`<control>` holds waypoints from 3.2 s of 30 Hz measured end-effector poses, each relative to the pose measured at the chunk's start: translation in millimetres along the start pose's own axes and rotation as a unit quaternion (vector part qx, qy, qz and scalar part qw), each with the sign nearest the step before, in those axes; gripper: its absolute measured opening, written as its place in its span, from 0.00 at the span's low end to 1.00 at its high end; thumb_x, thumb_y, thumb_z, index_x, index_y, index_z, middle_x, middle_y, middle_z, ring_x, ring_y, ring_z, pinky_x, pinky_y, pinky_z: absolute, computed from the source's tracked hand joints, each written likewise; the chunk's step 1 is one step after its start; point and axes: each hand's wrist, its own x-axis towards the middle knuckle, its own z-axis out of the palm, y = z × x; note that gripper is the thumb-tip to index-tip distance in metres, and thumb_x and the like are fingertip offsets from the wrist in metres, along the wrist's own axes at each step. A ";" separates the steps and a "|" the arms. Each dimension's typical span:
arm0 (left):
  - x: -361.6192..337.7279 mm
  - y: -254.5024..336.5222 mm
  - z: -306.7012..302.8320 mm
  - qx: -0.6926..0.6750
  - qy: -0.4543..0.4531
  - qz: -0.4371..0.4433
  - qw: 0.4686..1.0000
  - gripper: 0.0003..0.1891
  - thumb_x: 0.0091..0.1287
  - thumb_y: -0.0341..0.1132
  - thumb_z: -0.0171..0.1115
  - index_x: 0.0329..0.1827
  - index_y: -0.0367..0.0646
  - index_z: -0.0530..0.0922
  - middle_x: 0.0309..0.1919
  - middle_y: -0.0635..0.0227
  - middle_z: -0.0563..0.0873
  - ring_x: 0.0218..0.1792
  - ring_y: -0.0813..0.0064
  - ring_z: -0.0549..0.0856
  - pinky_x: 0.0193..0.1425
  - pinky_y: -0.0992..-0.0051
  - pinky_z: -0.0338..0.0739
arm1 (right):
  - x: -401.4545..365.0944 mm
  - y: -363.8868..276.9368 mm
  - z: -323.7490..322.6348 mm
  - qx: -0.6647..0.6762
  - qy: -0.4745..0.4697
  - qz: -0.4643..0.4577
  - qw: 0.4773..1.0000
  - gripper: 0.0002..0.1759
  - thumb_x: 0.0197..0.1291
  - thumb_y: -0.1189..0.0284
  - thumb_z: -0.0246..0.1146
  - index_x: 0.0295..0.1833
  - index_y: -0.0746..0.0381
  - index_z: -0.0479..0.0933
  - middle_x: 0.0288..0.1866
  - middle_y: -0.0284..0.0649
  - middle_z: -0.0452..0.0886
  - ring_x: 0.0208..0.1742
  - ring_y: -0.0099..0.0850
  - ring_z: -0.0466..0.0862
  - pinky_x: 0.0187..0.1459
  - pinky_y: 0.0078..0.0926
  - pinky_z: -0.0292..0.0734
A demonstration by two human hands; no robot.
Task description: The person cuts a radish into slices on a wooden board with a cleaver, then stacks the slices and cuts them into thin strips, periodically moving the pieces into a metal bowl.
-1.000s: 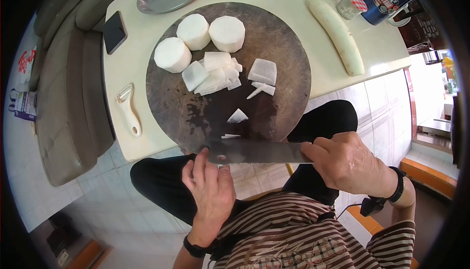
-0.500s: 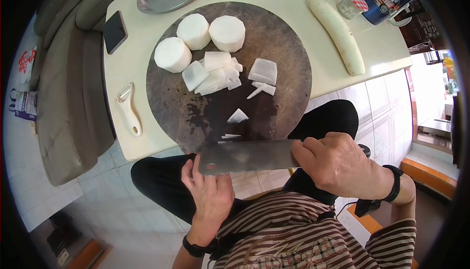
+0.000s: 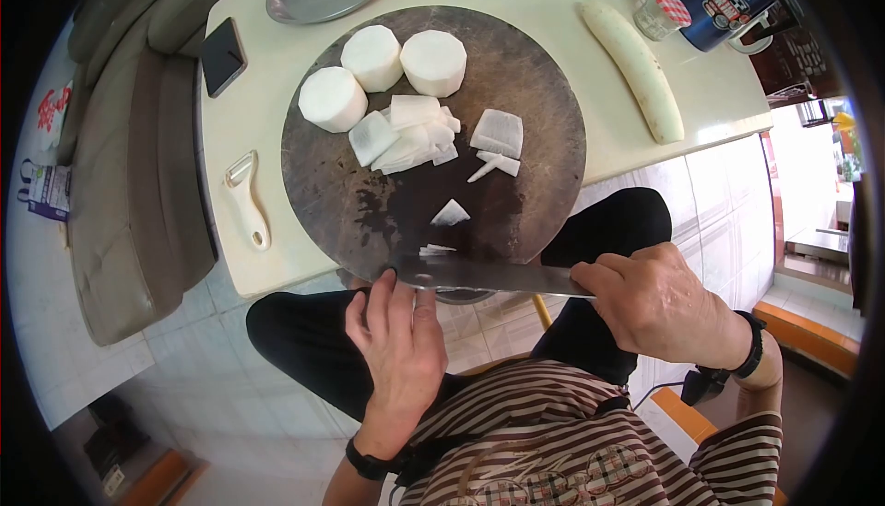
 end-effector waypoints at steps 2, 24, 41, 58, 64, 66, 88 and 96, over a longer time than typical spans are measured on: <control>3.8 2.2 -1.3 0.018 0.010 0.000 1.000 0.17 0.59 0.24 0.64 0.53 0.32 0.82 0.57 0.56 0.79 0.64 0.53 0.76 0.69 0.45 0.61 | -1.5 -0.2 2.0 -0.003 -0.001 0.009 1.000 0.08 0.51 0.81 0.65 0.37 0.71 0.75 0.24 0.43 0.75 0.21 0.40 0.80 0.22 0.36 0.73; 1.2 5.8 0.9 0.012 -0.003 -0.007 1.000 0.23 0.60 0.27 0.70 0.60 0.34 0.79 0.62 0.56 0.77 0.67 0.53 0.73 0.70 0.46 0.58 | -2.6 -18.2 -4.6 0.029 -0.007 0.051 0.998 0.06 0.53 0.82 0.64 0.36 0.71 0.75 0.24 0.43 0.77 0.21 0.42 0.81 0.21 0.37 0.72; 0.9 3.9 3.3 0.014 0.003 0.004 1.000 0.21 0.58 0.26 0.69 0.56 0.34 0.80 0.57 0.55 0.78 0.65 0.52 0.74 0.70 0.45 0.59 | 0.6 -24.7 5.9 0.006 -0.051 0.013 0.999 0.08 0.46 0.80 0.64 0.33 0.70 0.74 0.23 0.45 0.79 0.21 0.40 0.83 0.20 0.35 0.73; 55.2 -7.9 -31.7 -0.144 -0.009 -0.009 0.990 0.16 0.58 0.23 0.69 0.51 0.40 0.84 0.47 0.63 0.86 0.52 0.60 0.83 0.62 0.62 0.68 | -45.5 -8.4 0.5 0.067 0.033 0.109 0.991 0.06 0.54 0.80 0.66 0.35 0.68 0.75 0.20 0.44 0.75 0.20 0.45 0.79 0.21 0.40 0.69; 84.5 -6.6 -17.5 -0.054 -0.014 -0.014 0.998 0.15 0.63 0.27 0.69 0.54 0.39 0.83 0.45 0.62 0.83 0.49 0.59 0.81 0.57 0.63 0.68 | -57.5 1.4 7.7 0.086 0.056 0.142 0.984 0.06 0.58 0.79 0.67 0.39 0.68 0.77 0.21 0.46 0.77 0.21 0.47 0.80 0.22 0.41 0.70; 92.0 -6.1 -12.6 -0.046 -0.015 -0.002 0.999 0.16 0.63 0.28 0.70 0.54 0.41 0.82 0.45 0.63 0.81 0.49 0.59 0.80 0.54 0.63 0.67 | -60.0 2.6 10.3 0.099 0.064 0.142 0.983 0.06 0.58 0.79 0.67 0.38 0.68 0.77 0.21 0.46 0.77 0.21 0.47 0.79 0.22 0.41 0.70; 53.6 -36.7 -31.6 -0.066 0.176 -0.014 0.982 0.08 0.63 0.19 0.68 0.43 0.35 0.84 0.40 0.59 0.89 0.41 0.62 0.87 0.48 0.68 0.81 | -28.4 -11.8 24.2 0.041 0.020 0.007 0.999 0.09 0.45 0.78 0.63 0.33 0.68 0.73 0.22 0.46 0.77 0.21 0.43 0.82 0.24 0.39 0.75; 32.6 -14.3 -12.6 -0.072 0.156 0.062 0.983 0.13 0.55 0.18 0.70 0.44 0.36 0.84 0.42 0.59 0.88 0.43 0.57 0.86 0.49 0.63 0.80 | -18.1 -8.9 16.0 0.004 0.031 0.029 0.999 0.09 0.43 0.80 0.64 0.33 0.68 0.73 0.22 0.45 0.77 0.21 0.43 0.81 0.24 0.39 0.75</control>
